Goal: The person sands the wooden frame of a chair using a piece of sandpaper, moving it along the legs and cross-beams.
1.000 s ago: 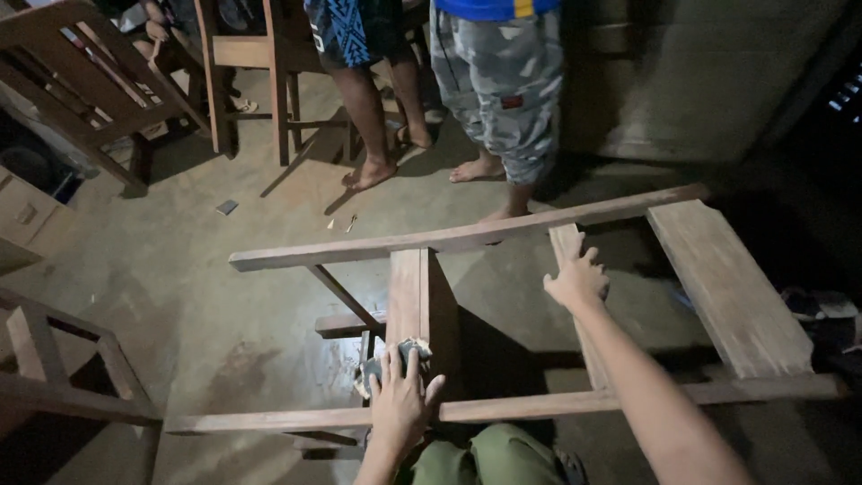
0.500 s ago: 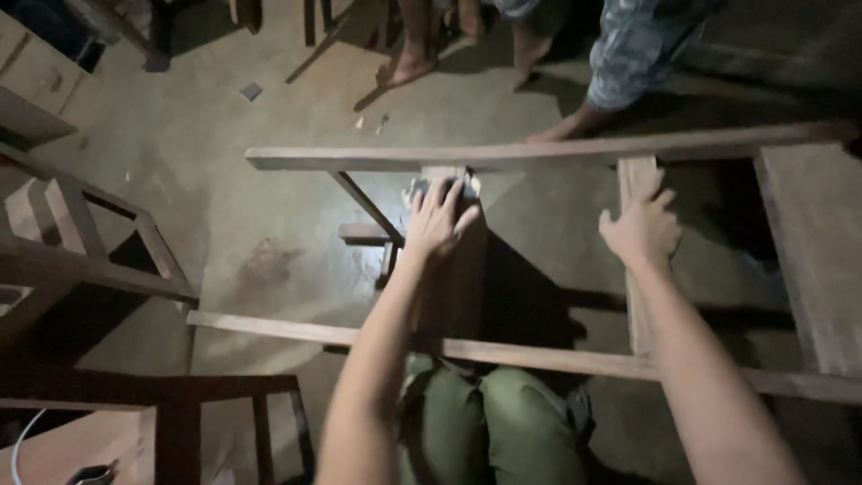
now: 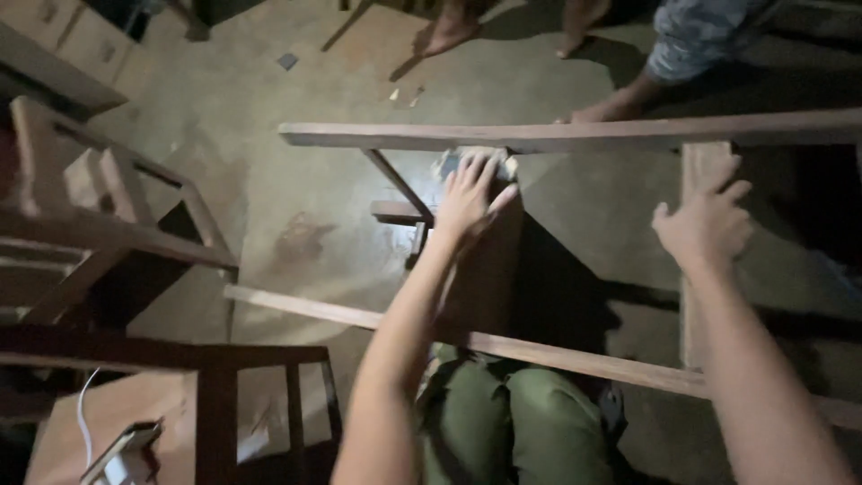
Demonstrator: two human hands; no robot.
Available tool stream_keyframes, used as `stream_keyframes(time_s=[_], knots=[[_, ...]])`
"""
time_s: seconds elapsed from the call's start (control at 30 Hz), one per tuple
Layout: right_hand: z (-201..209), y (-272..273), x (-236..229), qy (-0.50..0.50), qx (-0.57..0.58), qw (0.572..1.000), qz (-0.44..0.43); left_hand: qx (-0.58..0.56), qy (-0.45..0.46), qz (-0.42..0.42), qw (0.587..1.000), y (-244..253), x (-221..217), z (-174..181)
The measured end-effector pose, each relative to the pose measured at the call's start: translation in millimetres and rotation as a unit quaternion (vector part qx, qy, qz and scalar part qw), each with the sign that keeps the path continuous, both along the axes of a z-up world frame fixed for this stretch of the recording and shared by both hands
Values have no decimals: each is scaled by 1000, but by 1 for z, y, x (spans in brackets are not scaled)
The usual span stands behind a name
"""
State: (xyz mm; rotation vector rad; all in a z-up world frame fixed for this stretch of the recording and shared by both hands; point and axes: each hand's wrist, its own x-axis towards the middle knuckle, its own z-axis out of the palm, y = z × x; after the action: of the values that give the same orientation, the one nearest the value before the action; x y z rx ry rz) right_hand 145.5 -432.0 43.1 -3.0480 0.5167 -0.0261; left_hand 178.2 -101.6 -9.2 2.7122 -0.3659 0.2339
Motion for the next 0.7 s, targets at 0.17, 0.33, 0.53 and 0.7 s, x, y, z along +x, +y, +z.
stream_keyframes(time_s=[0.17,0.33,0.53,0.7], knots=[[0,-5,1,-18,28,999,-6,-16,83,20,996,-10,-62,33],[1,-18,14,-15,121,992,-28,-15,143,-23,989,9,-172,54],[-2,-17,15,-20,85,996,5,48,138,-37,989,13,-57,43],[-2,-20,14,-10,90,995,-34,13,176,38,984,-3,1,40]])
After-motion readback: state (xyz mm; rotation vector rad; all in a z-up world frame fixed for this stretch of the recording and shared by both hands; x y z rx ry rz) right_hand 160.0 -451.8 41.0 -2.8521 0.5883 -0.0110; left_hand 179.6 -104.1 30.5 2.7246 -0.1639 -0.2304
